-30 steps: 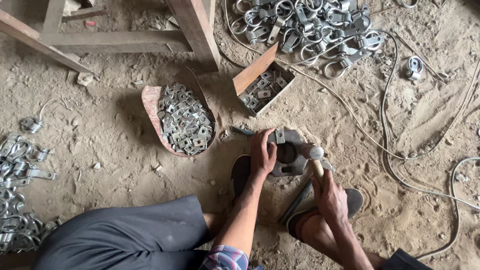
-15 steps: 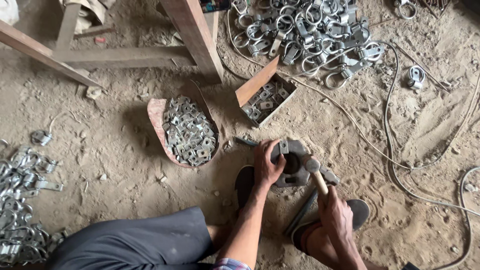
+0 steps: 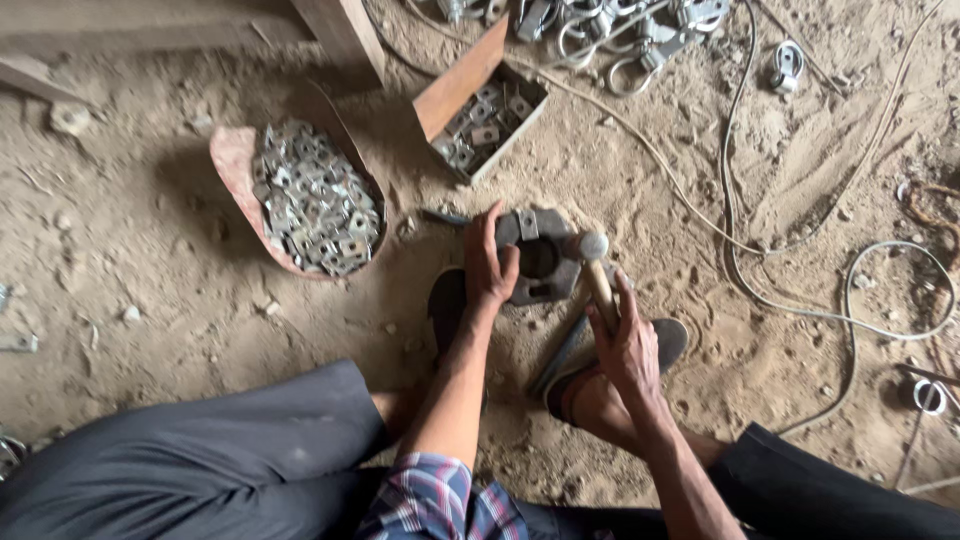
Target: The person sits on the ground and repeatedly hammers small metal parts placed on a metal anvil. They pick up parts from a nearby container, position them on the anvil, strike them with a hammer, and then place the finished pieces into a wooden box.
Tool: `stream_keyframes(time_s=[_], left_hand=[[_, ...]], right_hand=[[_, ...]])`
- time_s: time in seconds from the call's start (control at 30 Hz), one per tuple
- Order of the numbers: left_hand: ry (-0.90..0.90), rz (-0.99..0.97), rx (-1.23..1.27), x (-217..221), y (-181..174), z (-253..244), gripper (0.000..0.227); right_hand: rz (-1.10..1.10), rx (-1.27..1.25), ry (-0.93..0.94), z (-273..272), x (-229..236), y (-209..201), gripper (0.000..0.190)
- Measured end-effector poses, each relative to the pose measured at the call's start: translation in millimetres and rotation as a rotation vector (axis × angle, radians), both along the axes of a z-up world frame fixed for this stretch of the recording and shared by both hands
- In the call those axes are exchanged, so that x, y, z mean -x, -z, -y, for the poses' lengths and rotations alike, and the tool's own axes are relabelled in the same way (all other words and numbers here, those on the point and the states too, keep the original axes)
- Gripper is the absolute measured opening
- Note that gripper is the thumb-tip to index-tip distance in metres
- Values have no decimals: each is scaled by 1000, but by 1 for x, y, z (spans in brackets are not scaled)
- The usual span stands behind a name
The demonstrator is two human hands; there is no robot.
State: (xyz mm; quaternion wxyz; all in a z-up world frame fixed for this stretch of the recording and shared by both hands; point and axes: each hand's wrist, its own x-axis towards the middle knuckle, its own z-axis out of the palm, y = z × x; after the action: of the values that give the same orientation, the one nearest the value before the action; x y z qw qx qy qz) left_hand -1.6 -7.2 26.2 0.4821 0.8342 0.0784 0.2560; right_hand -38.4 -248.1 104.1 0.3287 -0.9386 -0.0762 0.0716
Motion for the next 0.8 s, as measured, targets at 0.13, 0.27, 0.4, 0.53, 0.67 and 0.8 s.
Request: stream_keyframes(time_s=[0.13, 0.27, 0.4, 0.53, 0.67, 0.8], left_hand=[[-27, -33, 32, 1, -2, 0, 69], [-12, -41, 74, 4, -3, -1, 72], [-16, -26, 77, 4, -7, -2, 67], [-42, -87, 71, 2, -11, 0, 72], [-46, -66, 53, 2, -11, 0, 71], [-46, -60, 98, 0, -2, 0, 72]], right_hand=[[25, 8, -95, -5, -7, -19, 73], [25, 10, -185, -17, -15, -33, 64], [107, -4, -225, -38, -26, -48, 61], [280, -72, -206, -56, -36, -63, 59], [263, 51, -193, -65, -41, -49, 60], [101, 241, -260, -68, -37, -17, 67]])
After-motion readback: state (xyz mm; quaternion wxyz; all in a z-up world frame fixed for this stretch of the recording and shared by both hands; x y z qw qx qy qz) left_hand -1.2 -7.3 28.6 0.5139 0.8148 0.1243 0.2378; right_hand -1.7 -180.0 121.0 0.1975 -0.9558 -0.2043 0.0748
